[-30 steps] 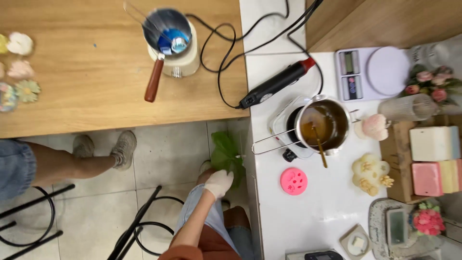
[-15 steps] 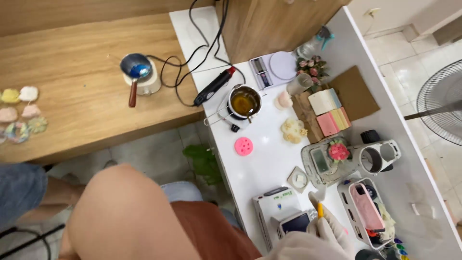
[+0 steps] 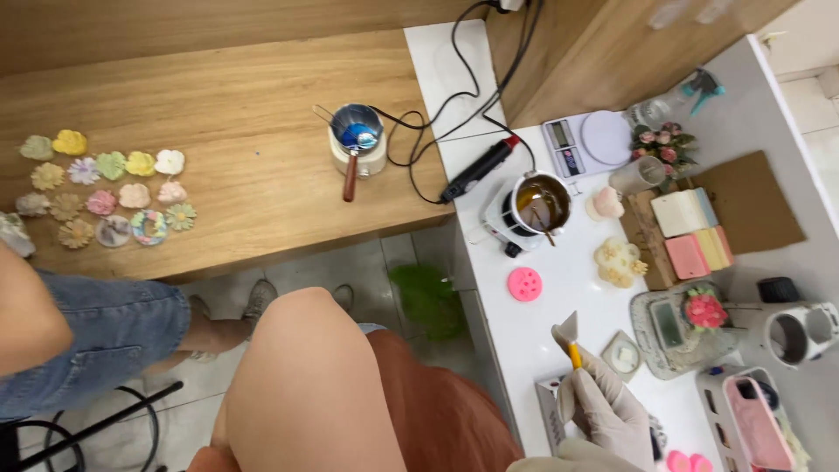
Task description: Cleaning and wiping a small metal candle mold and stirring wax.
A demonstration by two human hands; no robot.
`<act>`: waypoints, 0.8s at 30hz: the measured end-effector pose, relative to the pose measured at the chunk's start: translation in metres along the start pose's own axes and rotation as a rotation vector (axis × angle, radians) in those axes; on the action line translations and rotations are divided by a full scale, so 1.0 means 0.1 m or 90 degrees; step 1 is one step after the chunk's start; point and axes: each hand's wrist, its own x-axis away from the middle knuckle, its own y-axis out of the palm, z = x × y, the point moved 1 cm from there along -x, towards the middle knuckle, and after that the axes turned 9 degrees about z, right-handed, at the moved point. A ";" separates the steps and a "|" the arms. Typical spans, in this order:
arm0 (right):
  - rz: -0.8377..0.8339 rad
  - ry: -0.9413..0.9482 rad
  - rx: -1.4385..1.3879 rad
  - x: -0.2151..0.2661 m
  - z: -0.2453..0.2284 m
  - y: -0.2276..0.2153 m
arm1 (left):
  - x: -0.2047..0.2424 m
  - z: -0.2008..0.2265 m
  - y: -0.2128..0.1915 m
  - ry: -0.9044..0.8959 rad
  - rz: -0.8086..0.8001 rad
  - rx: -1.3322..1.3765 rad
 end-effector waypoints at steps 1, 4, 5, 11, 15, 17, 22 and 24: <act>-0.006 0.004 -0.003 -0.23 -0.60 0.57 | -0.21 0.09 -0.29 -0.004 0.017 0.038; -0.060 0.052 0.080 -0.29 -1.31 1.73 | -0.96 0.53 -1.23 -0.006 0.064 0.140; -0.063 0.059 0.073 -0.34 -1.41 2.09 | -1.23 0.64 -1.55 -0.009 0.080 0.173; -0.276 0.075 0.184 -0.49 -1.20 3.81 | -2.84 1.21 -3.44 -0.076 0.152 0.329; -0.255 0.111 0.399 -0.78 -0.74 4.88 | -4.37 1.54 -5.10 0.193 -0.203 1.040; -0.244 0.066 0.398 -0.92 -0.43 5.12 | -4.66 1.14 -5.41 0.258 -0.293 1.211; -0.116 -0.211 0.550 -1.67 0.09 5.60 | -4.26 1.29 -5.09 0.090 -0.592 1.463; -0.112 -0.234 0.580 -1.84 -0.04 5.85 | -4.25 1.23 -5.13 0.056 -0.633 1.496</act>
